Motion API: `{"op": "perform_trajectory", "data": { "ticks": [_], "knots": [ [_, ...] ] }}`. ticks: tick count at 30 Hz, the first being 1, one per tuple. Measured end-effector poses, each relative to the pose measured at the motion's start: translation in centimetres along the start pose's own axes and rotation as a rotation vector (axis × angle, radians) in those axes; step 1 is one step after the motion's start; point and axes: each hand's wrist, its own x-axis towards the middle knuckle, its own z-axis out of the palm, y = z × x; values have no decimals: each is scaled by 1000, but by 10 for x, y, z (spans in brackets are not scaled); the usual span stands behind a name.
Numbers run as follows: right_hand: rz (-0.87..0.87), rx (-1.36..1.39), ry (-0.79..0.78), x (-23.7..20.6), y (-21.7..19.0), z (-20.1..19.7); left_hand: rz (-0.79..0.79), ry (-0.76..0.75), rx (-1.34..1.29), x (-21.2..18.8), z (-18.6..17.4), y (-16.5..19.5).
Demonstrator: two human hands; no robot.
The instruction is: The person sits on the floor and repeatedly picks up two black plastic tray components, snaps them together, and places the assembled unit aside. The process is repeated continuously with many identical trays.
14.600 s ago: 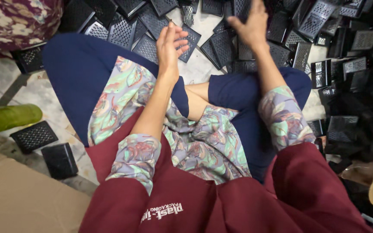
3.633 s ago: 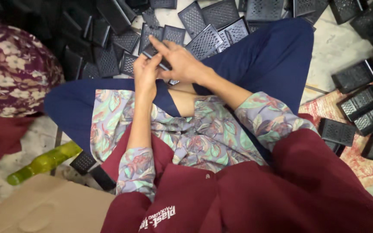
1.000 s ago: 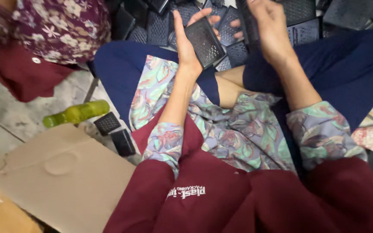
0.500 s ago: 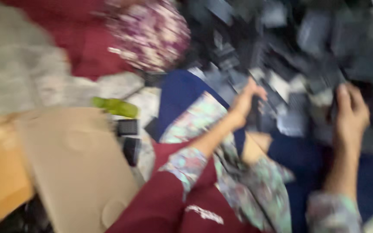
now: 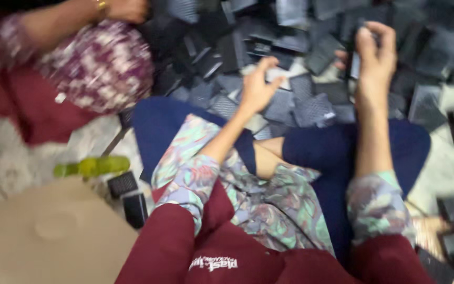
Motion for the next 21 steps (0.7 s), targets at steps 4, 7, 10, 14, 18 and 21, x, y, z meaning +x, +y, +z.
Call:
{"op": "perform_trajectory", "data": {
  "ticks": [4,7,10,14,18,21],
  "knots": [
    [44,-46,141,-2,14,-15,231,-141,152,65,28,17],
    [118,73,195,1,25,-20,383,-172,452,102,56,26],
    [112,11,184,4,28,-17,245,-285,737,122,77,32],
    [204,20,161,0,21,-8,167,-373,847,125,79,40],
    [208,51,129,-10,5,-1,119,-211,257,112,56,50],
    [180,8,100,-17,-6,16,-248,-187,-578,87,36,64]
  ]
}}
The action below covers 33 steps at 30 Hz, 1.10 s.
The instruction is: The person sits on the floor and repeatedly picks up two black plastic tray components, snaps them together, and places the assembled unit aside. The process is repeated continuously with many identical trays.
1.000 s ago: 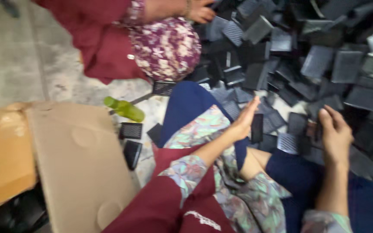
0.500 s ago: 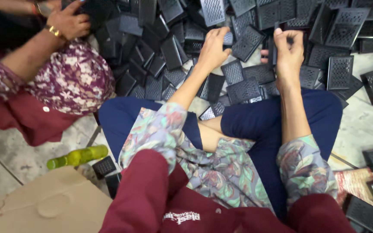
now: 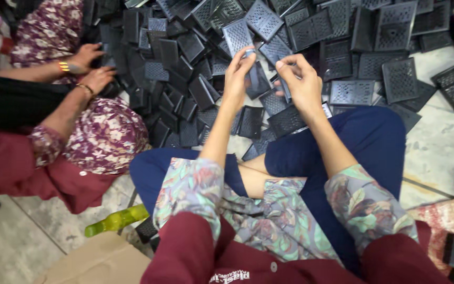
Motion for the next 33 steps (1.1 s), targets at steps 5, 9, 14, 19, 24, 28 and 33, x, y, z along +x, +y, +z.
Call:
{"op": "perform_trajectory", "data": {
  "ticks": [5,9,14,19,24,28,33],
  "knots": [
    [-215,-236,-28,-29,-6,32,-17,-6,-567,-56,-1,7],
    [-376,-368,-30,-53,-6,49,42,95,-542,-74,2,2],
    [-398,-394,34,-65,-6,62,120,177,-433,-83,3,0],
    [-463,-395,108,-69,9,72,117,245,-321,-94,12,-4],
    [-521,-518,219,-65,16,75,47,268,-541,-97,24,-18],
    [-339,-447,-53,-63,1,58,-132,382,-778,-85,-9,-26],
    [-838,-501,-317,-68,-17,44,-284,312,-860,-77,-61,-43]
  ]
}}
